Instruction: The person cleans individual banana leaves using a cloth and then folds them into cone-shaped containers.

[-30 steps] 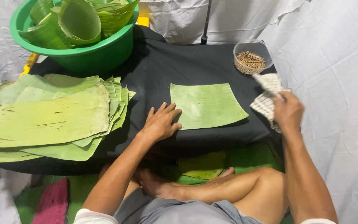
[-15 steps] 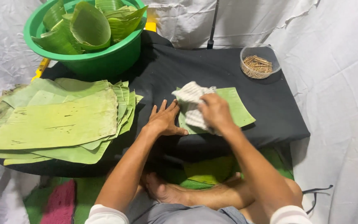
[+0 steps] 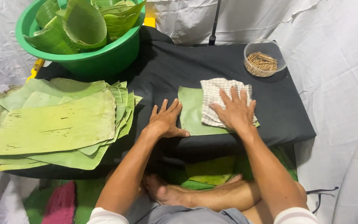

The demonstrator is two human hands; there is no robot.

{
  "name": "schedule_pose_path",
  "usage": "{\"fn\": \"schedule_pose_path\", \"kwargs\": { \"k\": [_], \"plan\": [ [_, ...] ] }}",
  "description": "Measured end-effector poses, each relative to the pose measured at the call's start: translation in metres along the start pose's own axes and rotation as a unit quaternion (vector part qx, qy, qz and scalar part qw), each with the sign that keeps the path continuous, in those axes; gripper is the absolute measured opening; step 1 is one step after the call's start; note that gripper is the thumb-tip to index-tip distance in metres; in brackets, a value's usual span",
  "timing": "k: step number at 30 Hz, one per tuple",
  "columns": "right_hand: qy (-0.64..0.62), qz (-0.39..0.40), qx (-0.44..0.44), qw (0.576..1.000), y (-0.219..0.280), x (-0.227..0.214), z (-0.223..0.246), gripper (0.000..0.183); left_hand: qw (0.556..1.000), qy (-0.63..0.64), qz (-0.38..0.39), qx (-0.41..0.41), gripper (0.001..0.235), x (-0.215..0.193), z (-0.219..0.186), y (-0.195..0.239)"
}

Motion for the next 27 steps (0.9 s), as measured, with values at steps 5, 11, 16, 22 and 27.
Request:
{"fn": "schedule_pose_path", "kwargs": {
  "k": [5, 11, 16, 22, 27],
  "plan": [
    [-0.021, -0.053, -0.007, 0.998, 0.000, 0.012, -0.012, 0.063, 1.000, -0.013, -0.007, -0.001, 0.123, 0.000, -0.003, -0.011],
    [-0.035, -0.187, -0.057, 0.980, -0.020, 0.042, -0.048, 0.047, 1.000, -0.001, 0.003, 0.000, 0.123, -0.001, -0.002, -0.005],
    [-0.088, -0.279, -0.070, 0.954, -0.044, 0.044, -0.102, 0.039, 1.000, 0.000, 0.003, -0.003, 0.125, -0.003, -0.003, -0.007],
    [0.104, -0.474, -0.324, 0.812, 0.003, 0.017, 0.026, 0.013, 1.000, 0.001, 0.003, 0.008, 0.124, -0.003, -0.011, -0.011],
    [0.031, -0.149, -0.177, 0.972, -0.008, 0.057, 0.061, 0.055, 1.000, -0.006, -0.005, -0.001, 0.113, -0.004, -0.008, -0.005]
  ]
}}
Point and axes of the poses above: each hand's wrist, its own y-axis away from the middle knuckle, its own x-axis out of the palm, z = x × y, the point moved 3 cm from there along -y, towards the middle knuckle, and after that the axes turned 11 degrees about -x, right-handed, at the moved point
